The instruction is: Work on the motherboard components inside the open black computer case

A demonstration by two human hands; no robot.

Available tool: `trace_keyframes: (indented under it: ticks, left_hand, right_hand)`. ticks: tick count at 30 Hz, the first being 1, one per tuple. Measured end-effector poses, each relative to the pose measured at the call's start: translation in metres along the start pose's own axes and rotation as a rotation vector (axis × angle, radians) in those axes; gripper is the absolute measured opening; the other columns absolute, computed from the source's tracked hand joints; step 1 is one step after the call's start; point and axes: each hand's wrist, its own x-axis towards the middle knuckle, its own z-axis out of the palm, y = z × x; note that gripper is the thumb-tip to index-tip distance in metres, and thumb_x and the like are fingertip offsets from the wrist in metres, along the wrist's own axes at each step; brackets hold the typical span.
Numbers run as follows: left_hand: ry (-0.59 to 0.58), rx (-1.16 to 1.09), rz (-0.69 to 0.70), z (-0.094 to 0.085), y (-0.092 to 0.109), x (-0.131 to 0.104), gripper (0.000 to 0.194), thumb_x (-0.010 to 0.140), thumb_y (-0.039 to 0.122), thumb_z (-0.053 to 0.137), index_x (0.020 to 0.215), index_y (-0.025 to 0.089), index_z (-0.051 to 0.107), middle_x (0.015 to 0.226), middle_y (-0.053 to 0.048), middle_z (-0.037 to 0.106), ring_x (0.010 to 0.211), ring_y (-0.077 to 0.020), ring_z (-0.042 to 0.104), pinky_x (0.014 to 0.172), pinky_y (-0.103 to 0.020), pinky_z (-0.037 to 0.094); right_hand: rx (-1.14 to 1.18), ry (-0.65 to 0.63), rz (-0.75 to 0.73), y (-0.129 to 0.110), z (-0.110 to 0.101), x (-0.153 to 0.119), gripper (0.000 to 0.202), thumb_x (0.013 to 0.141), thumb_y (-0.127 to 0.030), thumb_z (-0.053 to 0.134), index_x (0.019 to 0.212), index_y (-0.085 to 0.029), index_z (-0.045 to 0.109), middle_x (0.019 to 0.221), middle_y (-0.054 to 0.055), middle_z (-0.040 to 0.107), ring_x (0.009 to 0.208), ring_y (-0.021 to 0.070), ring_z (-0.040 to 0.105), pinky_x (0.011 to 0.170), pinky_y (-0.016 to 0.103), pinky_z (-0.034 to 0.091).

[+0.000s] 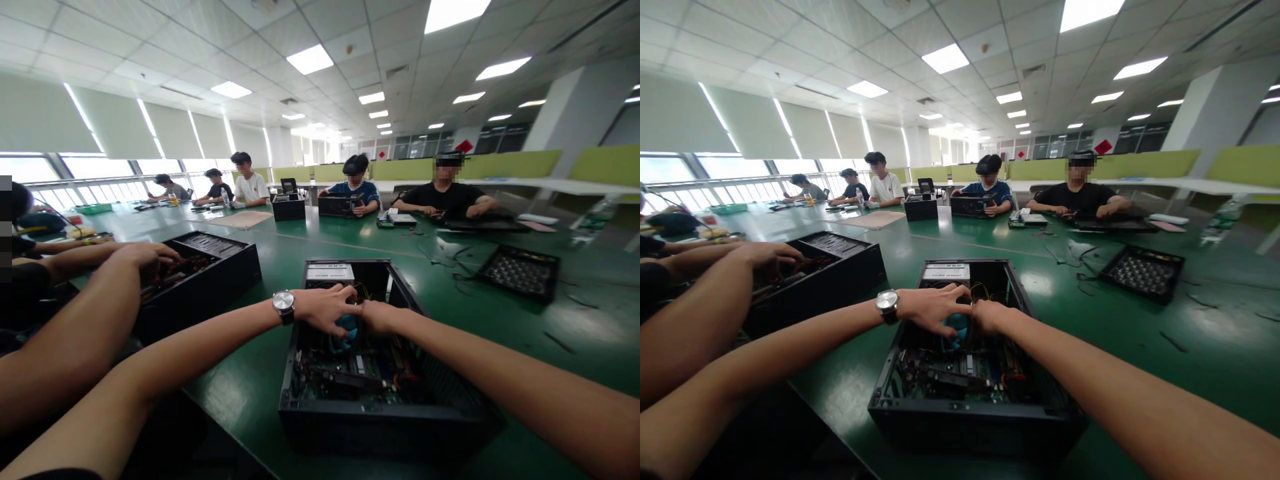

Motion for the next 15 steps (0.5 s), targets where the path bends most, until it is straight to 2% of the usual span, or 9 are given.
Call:
trace_keyframes:
  ticks: [3, 5, 10, 15]
  left_hand:
    - [-0.021, -0.005, -0.098, 0.003, 0.013, -0.004, 0.080, 0.080, 0.074, 0.061, 0.137, 0.021, 0.044, 0.127, -0.015, 0.047, 0.110, -0.0326, 0.055, 0.084, -0.042, 0.055]
    - [0.003, 0.033, -0.167, 0.008, 0.023, -0.005, 0.088, 0.075, 0.078, 0.063, 0.136, 0.019, 0.042, 0.124, -0.016, 0.047, 0.107, -0.0327, 0.055, 0.081, -0.044, 0.056]
    - [0.009, 0.066, -0.303, 0.017, 0.037, -0.002, 0.086, 0.068, 0.062, 0.077, 0.132, 0.018, 0.039, 0.127, -0.017, 0.045, 0.111, -0.0336, 0.050, 0.080, -0.045, 0.057]
    - [0.037, 0.026, -0.245, 0.015, 0.034, -0.004, 0.077, 0.069, 0.051, 0.078, 0.125, 0.015, 0.041, 0.119, -0.013, 0.045, 0.108, -0.0297, 0.049, 0.088, -0.043, 0.055]
  right_hand:
    - [0.075, 0.021, -0.026, -0.001, 0.008, 0.006, 0.030, 0.093, -0.037, 0.070, 0.115, -0.017, 0.065, 0.109, 0.005, 0.066, 0.093, 0.0201, 0.066, 0.080, 0.038, 0.057]
    - [0.114, 0.036, -0.023, -0.004, 0.013, 0.011, 0.027, 0.094, -0.039, 0.068, 0.109, -0.016, 0.066, 0.107, 0.004, 0.066, 0.092, 0.0201, 0.065, 0.079, 0.036, 0.057]
    - [0.168, 0.064, 0.012, -0.013, 0.017, 0.018, 0.030, 0.095, -0.042, 0.066, 0.105, -0.014, 0.066, 0.106, 0.002, 0.065, 0.091, 0.0222, 0.065, 0.077, 0.036, 0.057]
    - [0.177, 0.028, 0.048, -0.016, 0.011, 0.003, 0.025, 0.094, -0.034, 0.069, 0.108, -0.014, 0.065, 0.106, 0.004, 0.066, 0.091, 0.0204, 0.066, 0.078, 0.037, 0.058]
